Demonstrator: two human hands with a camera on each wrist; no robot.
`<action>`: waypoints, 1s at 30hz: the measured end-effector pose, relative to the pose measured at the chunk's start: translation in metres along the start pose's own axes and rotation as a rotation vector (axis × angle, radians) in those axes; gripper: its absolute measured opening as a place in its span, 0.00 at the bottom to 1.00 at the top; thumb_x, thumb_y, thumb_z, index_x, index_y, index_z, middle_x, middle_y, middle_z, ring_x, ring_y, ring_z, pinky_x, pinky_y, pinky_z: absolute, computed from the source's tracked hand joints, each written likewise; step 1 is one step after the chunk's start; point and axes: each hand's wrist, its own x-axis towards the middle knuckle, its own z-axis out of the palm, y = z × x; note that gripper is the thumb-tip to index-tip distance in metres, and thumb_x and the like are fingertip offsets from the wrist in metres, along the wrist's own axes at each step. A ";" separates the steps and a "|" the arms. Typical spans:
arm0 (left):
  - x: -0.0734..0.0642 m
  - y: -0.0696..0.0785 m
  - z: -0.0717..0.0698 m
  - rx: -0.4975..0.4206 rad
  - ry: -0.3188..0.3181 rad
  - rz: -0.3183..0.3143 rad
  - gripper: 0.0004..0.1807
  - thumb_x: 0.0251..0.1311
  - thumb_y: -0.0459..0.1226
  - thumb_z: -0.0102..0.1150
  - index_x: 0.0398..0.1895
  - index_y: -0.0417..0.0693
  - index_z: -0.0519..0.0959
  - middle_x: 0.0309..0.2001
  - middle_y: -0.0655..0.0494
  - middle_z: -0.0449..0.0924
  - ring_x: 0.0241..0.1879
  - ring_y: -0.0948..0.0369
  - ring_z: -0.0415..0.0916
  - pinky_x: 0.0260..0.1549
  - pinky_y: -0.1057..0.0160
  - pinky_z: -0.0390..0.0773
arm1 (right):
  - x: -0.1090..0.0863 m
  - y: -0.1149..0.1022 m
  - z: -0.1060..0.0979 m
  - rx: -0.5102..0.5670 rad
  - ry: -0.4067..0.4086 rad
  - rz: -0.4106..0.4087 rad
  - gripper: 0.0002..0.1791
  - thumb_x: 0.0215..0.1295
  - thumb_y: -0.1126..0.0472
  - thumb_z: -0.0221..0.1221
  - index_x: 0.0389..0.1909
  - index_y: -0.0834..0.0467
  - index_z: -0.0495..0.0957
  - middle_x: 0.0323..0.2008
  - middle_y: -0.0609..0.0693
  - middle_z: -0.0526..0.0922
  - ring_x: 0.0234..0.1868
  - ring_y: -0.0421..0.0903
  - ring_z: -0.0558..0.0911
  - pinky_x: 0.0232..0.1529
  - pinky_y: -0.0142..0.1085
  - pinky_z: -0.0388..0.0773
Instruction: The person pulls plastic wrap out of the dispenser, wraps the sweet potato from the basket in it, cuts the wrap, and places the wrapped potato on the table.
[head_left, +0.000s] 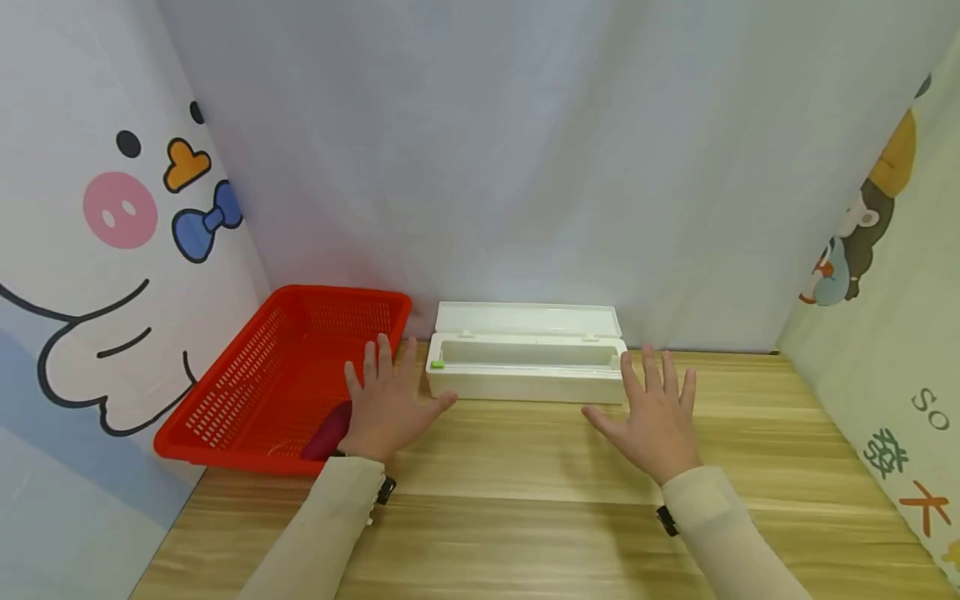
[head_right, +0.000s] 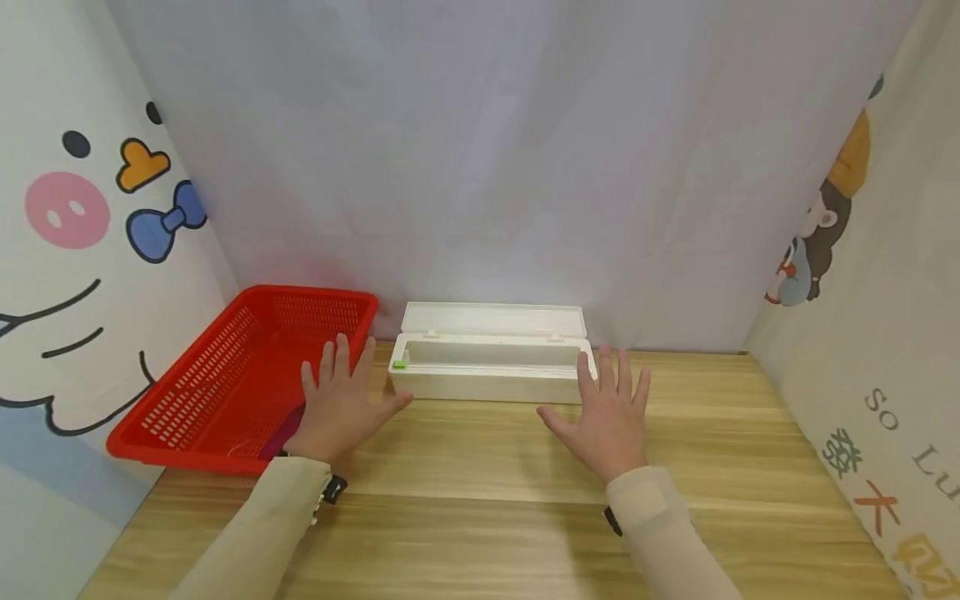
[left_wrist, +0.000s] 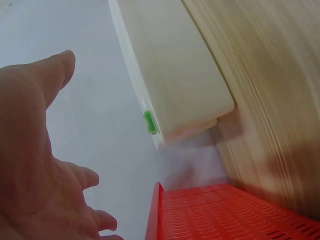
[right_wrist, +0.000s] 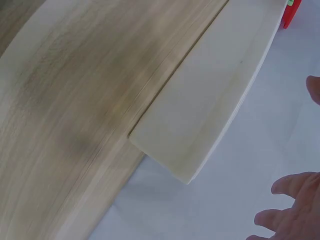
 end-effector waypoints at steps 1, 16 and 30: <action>0.000 0.000 0.000 -0.001 0.003 0.001 0.58 0.49 0.73 0.48 0.75 0.50 0.45 0.74 0.38 0.35 0.72 0.38 0.32 0.61 0.31 0.27 | 0.000 0.000 0.000 -0.002 0.000 0.002 0.53 0.53 0.26 0.53 0.72 0.57 0.56 0.72 0.64 0.49 0.73 0.63 0.42 0.66 0.63 0.29; -0.001 0.000 -0.001 -0.026 0.014 0.000 0.57 0.49 0.71 0.51 0.75 0.48 0.47 0.74 0.37 0.35 0.72 0.38 0.31 0.61 0.31 0.28 | -0.001 -0.004 0.003 -0.001 -0.010 0.010 0.53 0.54 0.24 0.49 0.73 0.55 0.54 0.72 0.63 0.49 0.72 0.66 0.43 0.65 0.63 0.27; -0.002 -0.005 0.000 -0.037 0.013 -0.003 0.57 0.49 0.72 0.48 0.75 0.49 0.46 0.74 0.37 0.34 0.72 0.38 0.30 0.61 0.31 0.28 | 0.001 -0.007 0.004 -0.009 -0.021 0.004 0.53 0.54 0.25 0.50 0.73 0.55 0.54 0.72 0.63 0.51 0.72 0.66 0.44 0.65 0.64 0.30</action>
